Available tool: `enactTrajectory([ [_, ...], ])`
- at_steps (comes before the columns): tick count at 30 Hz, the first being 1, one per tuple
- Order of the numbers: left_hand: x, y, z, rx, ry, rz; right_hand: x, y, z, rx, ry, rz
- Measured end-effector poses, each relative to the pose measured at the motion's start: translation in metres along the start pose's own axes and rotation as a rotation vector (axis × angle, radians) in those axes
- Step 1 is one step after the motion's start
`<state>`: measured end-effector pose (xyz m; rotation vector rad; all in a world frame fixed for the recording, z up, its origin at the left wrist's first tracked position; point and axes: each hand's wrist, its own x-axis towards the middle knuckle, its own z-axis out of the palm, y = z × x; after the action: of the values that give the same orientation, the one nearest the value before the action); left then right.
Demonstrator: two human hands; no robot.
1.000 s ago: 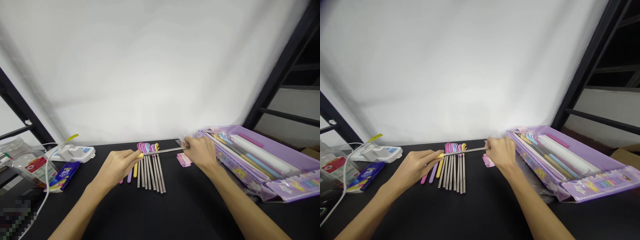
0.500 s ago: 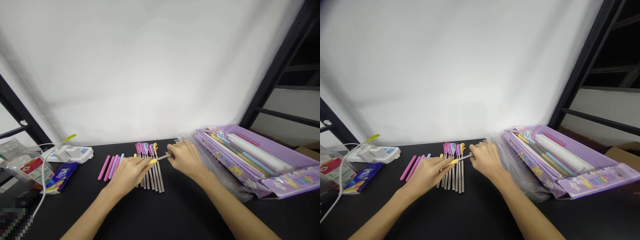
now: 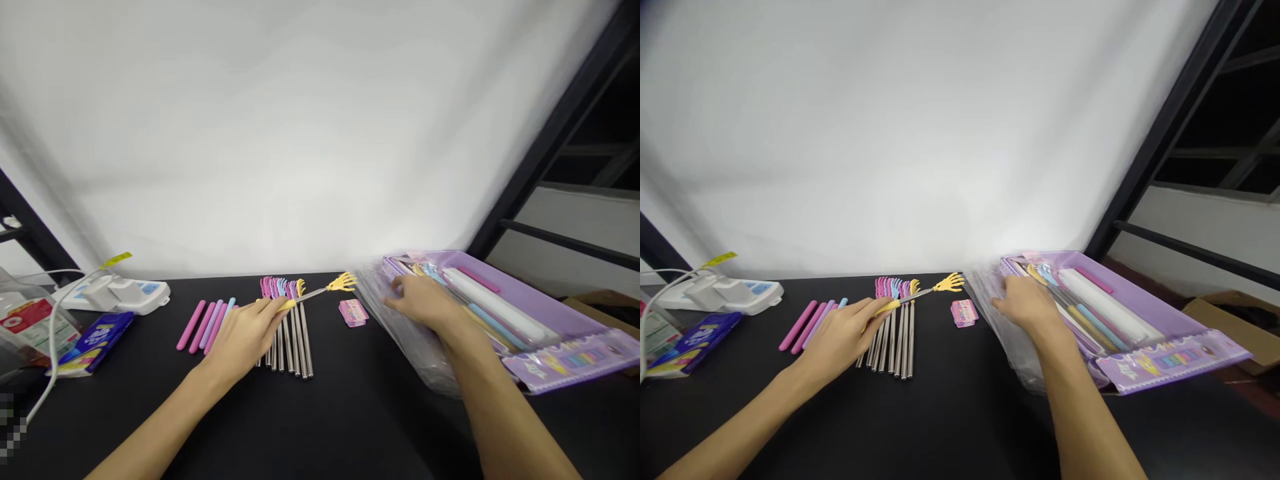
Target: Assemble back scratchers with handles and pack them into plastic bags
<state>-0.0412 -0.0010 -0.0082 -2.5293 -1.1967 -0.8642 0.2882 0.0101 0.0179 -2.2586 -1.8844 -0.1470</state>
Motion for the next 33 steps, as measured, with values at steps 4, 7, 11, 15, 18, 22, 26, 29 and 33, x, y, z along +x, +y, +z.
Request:
enactTrajectory([
  [4, 0.002, 0.007, 0.001, -0.019, 0.004, 0.009, 0.005, 0.012, 0.012, -0.057, -0.021, 0.038],
  [7, 0.002, 0.010, 0.001, -0.042, -0.001, 0.004, 0.005, 0.014, 0.014, -0.060, -0.005, 0.057],
  [11, 0.001, 0.011, 0.004, -0.054, -0.010, 0.004, 0.003, 0.012, 0.010, -0.061, -0.020, 0.117],
  [15, 0.000, 0.011, 0.005, -0.098, -0.013, -0.009, -0.002, 0.005, -0.005, -0.063, -0.001, 0.203],
  [18, 0.001, 0.015, 0.002, -0.224, -0.034, -0.077, -0.006, -0.009, -0.021, 0.093, 0.147, 0.192],
  [22, 0.004, 0.026, -0.003, -0.600, -0.168, -0.236, -0.012, -0.041, -0.030, 0.585, 0.245, -0.122],
  [26, 0.006, 0.033, -0.005, -0.983, -0.214, -0.347, -0.017, -0.065, -0.022, 0.990, 0.090, -0.284],
  [29, 0.007, 0.031, -0.006, -1.079, -0.237, -0.379, -0.021, -0.073, -0.019, 1.247, -0.086, -0.250],
  [33, 0.007, 0.018, -0.010, -0.990, -0.209, -0.403, -0.022, -0.074, -0.021, 1.277, -0.069, -0.224],
])
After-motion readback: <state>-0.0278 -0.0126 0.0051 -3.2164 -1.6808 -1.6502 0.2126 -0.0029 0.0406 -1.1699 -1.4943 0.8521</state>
